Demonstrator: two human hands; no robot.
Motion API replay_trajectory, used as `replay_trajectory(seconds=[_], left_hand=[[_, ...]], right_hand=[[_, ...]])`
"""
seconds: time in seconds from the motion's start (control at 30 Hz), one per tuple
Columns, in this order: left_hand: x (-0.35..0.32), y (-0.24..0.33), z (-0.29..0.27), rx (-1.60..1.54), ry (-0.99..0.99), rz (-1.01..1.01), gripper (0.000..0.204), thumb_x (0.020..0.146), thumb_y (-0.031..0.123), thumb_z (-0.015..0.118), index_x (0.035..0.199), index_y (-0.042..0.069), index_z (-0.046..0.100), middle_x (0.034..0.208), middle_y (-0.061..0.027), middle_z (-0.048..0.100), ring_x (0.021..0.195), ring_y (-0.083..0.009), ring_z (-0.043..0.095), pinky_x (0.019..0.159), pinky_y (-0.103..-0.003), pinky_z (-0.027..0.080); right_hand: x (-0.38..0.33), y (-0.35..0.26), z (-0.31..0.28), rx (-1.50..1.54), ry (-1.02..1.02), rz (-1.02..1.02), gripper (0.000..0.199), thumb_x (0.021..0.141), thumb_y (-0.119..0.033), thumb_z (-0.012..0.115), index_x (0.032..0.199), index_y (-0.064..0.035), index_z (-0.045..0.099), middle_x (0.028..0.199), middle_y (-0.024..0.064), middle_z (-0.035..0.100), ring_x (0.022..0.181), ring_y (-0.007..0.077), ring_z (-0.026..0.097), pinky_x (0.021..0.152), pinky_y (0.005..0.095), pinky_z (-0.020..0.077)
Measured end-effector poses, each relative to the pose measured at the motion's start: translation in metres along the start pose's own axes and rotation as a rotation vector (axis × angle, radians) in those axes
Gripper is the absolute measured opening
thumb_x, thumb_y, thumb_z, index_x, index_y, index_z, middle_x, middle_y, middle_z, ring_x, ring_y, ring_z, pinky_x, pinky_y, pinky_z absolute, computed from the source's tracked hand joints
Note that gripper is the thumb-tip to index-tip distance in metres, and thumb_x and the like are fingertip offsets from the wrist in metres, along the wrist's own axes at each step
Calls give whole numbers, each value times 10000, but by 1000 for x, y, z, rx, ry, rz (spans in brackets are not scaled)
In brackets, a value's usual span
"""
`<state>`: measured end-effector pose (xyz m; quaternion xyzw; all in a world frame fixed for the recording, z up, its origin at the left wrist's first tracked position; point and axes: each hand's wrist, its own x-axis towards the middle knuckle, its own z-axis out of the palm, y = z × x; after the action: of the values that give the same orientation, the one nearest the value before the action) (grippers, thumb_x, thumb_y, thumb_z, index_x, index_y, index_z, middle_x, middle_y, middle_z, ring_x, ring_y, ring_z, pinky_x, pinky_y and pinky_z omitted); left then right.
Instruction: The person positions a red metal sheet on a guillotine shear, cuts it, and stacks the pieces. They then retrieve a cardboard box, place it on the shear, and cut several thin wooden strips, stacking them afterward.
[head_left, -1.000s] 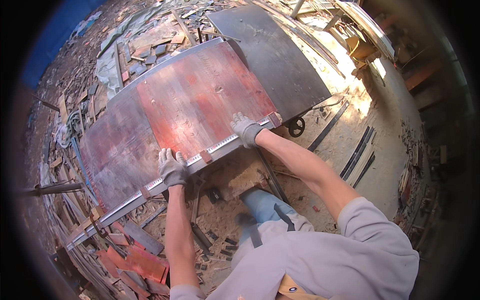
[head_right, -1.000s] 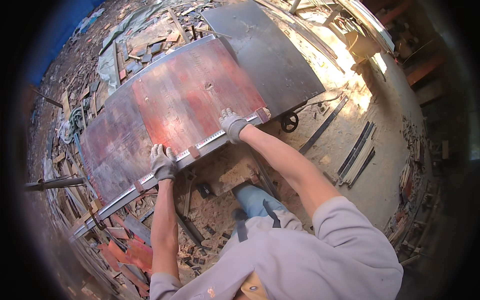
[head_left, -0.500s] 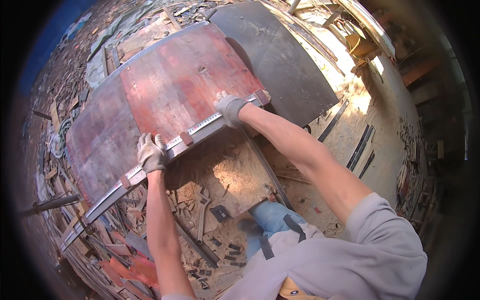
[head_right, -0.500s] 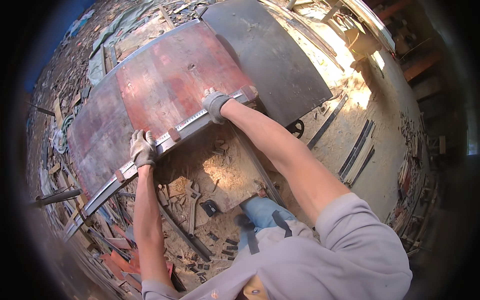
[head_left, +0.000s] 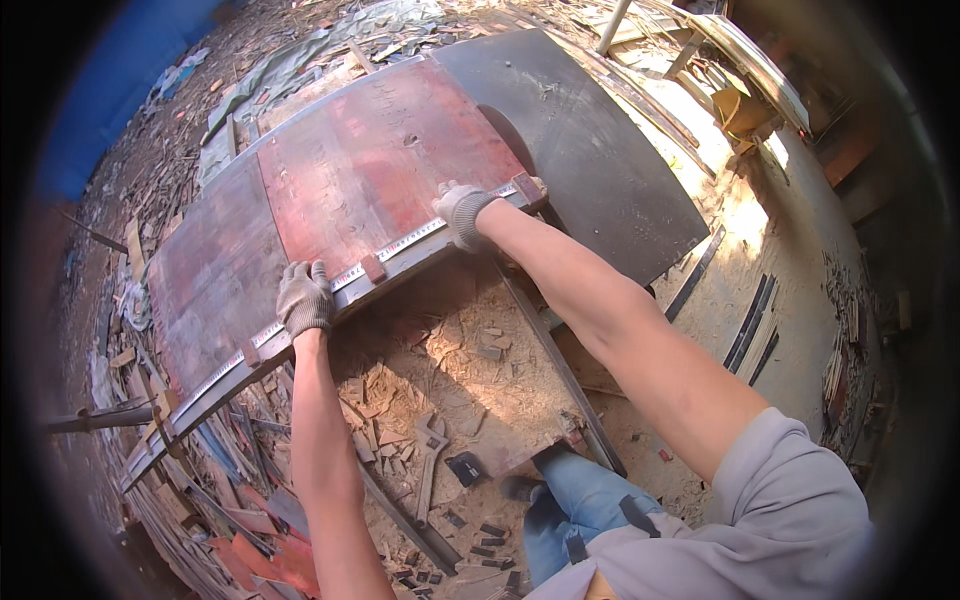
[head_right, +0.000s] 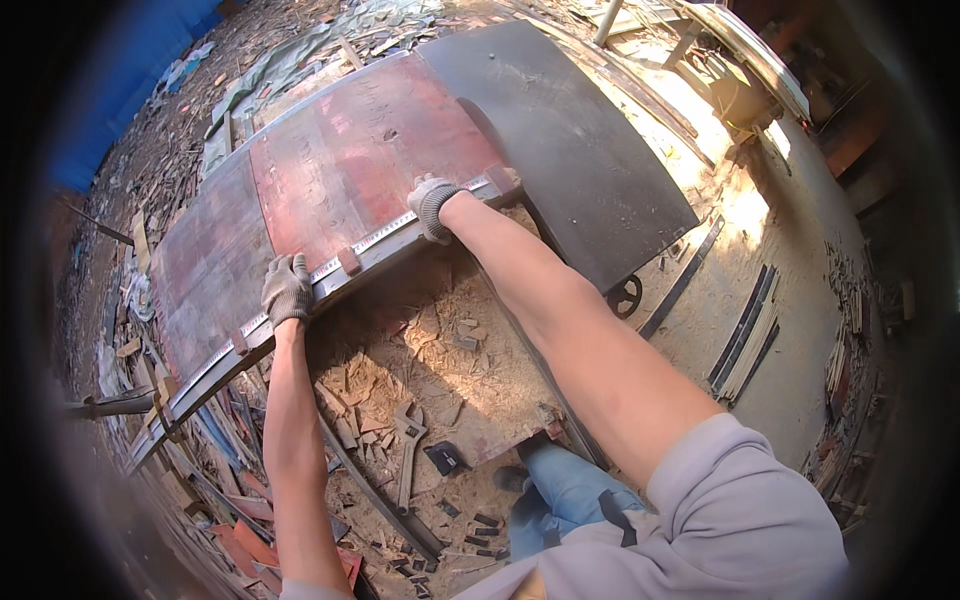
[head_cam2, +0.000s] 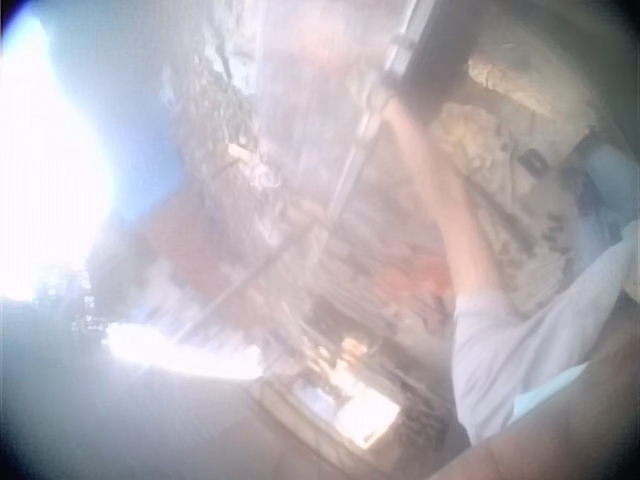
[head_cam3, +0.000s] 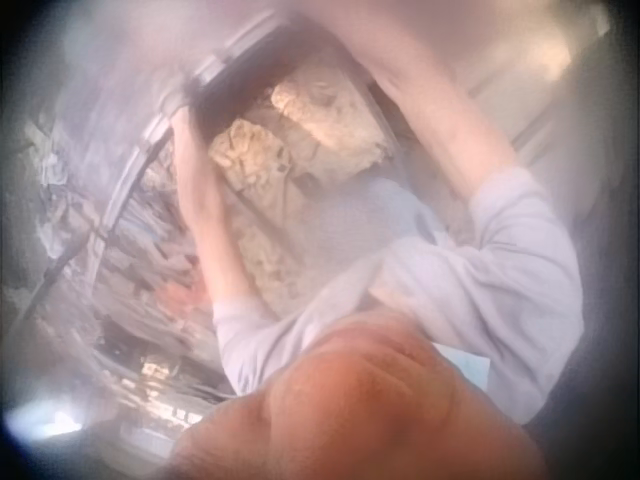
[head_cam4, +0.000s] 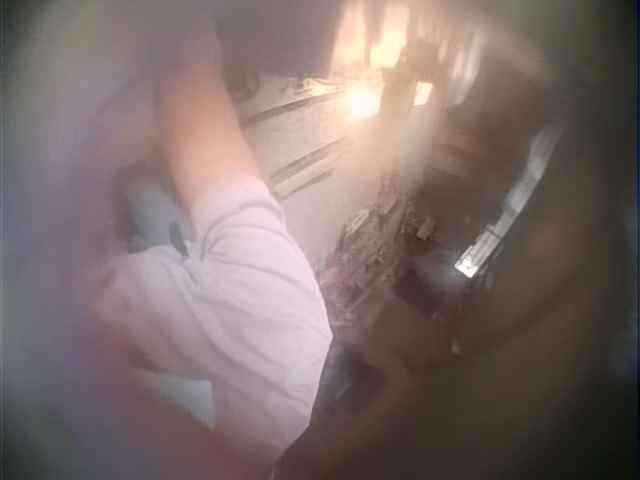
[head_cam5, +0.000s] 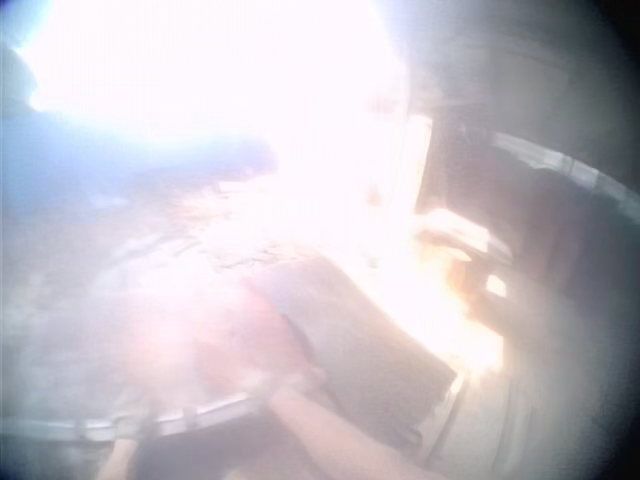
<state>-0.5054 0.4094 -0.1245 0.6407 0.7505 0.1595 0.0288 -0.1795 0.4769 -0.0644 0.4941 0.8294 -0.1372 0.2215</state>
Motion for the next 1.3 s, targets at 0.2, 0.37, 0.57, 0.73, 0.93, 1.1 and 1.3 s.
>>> replay_trajectory(seconds=[0.2, 0.37, 0.57, 0.73, 0.93, 1.1, 1.3], left_hand=[[-63, 5, -18, -24, 37, -37, 449, 1030, 424, 568, 1242, 55, 711, 1402, -155, 651, 1310, -348, 604, 1090, -475, 482], [-202, 22, -53, -34, -41, -66, 496, 1000, 419, 597, 1311, 40, 671, 1478, -178, 597, 1416, -348, 522, 1132, -508, 442], [-400, 37, -94, -17, -153, -115, 518, 983, 374, 611, 1359, 19, 648, 1533, -177, 552, 1473, -350, 461, 1175, -512, 395], [-541, 38, -111, -59, -145, -129, 537, 973, 402, 614, 1368, 39, 653, 1548, -177, 548, 1481, -335, 459, 1187, -499, 374], [-643, 55, -143, -102, 16, -167, 696, 965, 450, 678, 1502, 37, 517, 1569, -201, 507, 1483, -363, 448, 1214, -486, 363], [-691, 101, -178, -458, 372, -828, 837, 965, 554, 716, 1529, -6, 457, 1532, -269, 505, 1459, -396, 464, 1191, -453, 408], [-715, 254, -235, -1665, 99, -678, 816, 974, 615, 687, 1453, -19, 502, 1393, -177, 636, 1265, -341, 633, 1012, -469, 559]], right_hand=[[-51, -17, 31, 24, 111, 3, 839, 686, -195, 903, 1395, 79, 550, 1572, 336, 427, 1511, 457, 401, 1194, 463, 443], [-174, -53, 88, 3, -10, -47, 1029, 719, -226, 890, 1550, 96, 374, 1657, 367, 288, 1560, 486, 302, 1285, 468, 301], [-347, -80, 183, 291, 17, -93, 1020, 794, -356, 834, 1587, 71, 355, 1659, 322, 331, 1561, 418, 332, 1294, 422, 276], [-446, -29, 293, 750, 407, 800, 870, 884, -483, 762, 1507, 64, 499, 1498, 289, 566, 1405, 407, 543, 1167, 435, 438], [-523, 11, 337, 657, -46, 792, 760, 902, -668, 660, 1196, 25, 762, 1215, 266, 745, 1212, 363, 701, 1032, 431, 518], [-608, 24, 238, 1194, 192, 527, 541, 942, -530, 739, 962, 10, 755, 826, 115, 695, 698, 228, 649, 561, 392, 516], [-695, 23, 174, 1752, -24, 346, 276, 993, -407, 708, 815, -201, 667, 631, -64, 566, 463, 45, 451, 395, 240, 337]])
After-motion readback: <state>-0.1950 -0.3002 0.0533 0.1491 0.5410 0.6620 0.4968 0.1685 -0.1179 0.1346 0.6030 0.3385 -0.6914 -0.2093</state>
